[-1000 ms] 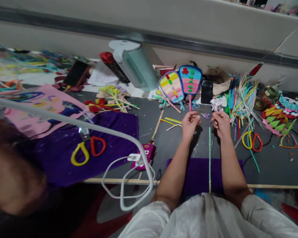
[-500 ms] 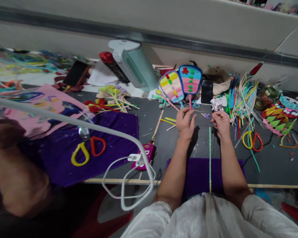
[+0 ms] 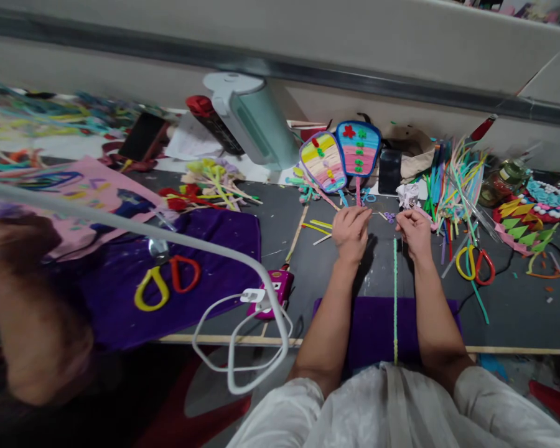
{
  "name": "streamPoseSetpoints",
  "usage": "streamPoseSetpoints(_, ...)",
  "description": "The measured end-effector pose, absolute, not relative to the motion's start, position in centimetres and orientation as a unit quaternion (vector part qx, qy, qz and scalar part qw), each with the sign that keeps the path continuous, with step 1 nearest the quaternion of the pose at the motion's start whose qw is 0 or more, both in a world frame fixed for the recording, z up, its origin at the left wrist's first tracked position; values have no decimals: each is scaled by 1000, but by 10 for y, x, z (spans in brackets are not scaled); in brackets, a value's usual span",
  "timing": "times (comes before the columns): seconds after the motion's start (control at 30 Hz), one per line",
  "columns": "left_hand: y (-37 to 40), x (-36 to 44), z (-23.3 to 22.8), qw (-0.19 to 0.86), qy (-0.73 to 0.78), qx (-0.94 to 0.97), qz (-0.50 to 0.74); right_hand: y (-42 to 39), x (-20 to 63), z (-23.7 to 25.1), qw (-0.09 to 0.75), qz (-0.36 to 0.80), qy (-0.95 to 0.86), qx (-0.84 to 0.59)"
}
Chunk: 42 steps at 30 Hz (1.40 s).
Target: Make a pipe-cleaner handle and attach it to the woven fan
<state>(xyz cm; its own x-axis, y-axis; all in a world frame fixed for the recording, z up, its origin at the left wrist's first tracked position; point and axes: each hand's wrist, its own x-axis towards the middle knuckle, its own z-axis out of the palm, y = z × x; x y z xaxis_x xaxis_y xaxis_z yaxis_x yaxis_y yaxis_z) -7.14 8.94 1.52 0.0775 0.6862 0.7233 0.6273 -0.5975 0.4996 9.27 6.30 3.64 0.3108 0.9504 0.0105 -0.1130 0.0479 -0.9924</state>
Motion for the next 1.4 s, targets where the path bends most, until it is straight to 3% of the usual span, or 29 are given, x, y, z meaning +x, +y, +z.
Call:
streamPoseSetpoints(0.67,89,-68,9,39,453,747,485,63,87,40,659,461,-333,-492)
streamPoseSetpoints(1.4,82,-64,17,63,449,737,501,65,85,37,661,447,-319,-511)
